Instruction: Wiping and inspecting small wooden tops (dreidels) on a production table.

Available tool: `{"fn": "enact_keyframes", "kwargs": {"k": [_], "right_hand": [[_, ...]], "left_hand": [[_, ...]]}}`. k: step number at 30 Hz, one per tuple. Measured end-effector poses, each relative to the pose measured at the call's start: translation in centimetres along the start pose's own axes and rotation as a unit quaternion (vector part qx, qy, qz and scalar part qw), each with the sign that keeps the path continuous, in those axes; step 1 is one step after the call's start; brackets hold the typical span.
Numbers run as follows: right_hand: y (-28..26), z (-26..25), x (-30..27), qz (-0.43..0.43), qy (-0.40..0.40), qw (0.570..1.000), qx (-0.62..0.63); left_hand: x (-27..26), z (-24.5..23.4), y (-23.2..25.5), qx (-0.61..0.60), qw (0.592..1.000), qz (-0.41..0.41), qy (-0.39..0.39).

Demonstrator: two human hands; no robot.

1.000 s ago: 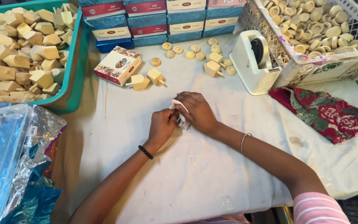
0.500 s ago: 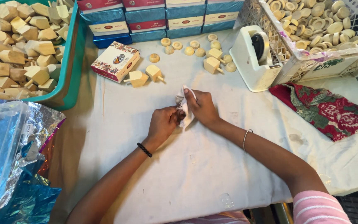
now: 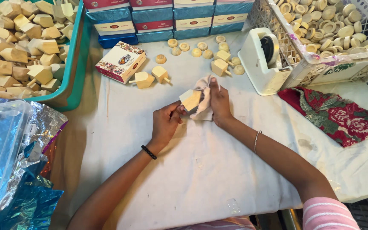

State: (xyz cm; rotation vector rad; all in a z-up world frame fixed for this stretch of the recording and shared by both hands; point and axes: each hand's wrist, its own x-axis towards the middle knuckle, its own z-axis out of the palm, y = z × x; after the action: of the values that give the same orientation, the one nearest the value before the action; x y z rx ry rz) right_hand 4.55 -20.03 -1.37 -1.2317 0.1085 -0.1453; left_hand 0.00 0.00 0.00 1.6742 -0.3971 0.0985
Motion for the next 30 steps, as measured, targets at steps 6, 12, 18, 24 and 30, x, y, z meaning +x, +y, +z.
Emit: {"fn": "enact_keyframes", "kwargs": {"k": [6,12,18,24,30], "right_hand": [[-2.5,0.9,-3.8,-0.269,-0.097,0.952,-0.105],[-3.9,3.5,-5.7,-0.515,-0.219,0.637,-0.531],[-4.2,2.8,-5.3,-0.378,-0.158,0.778,-0.476],[-0.5,0.7,-2.3,-0.152,-0.093,0.922,-0.343],[0.6,0.0,0.0,-0.083,0.058,0.976,-0.195]], "left_hand": [[-0.2,0.0,2.6,0.144,0.989,-0.028,-0.015],[0.0,-0.5,-4.6,0.224,0.972,0.067,-0.014],[-0.1,-0.2,-0.9,0.221,0.974,0.051,-0.025],[-0.3,0.0,-0.4,0.196,0.979,0.041,-0.039],[-0.1,0.0,1.0,0.035,0.999,-0.019,0.012]]}}
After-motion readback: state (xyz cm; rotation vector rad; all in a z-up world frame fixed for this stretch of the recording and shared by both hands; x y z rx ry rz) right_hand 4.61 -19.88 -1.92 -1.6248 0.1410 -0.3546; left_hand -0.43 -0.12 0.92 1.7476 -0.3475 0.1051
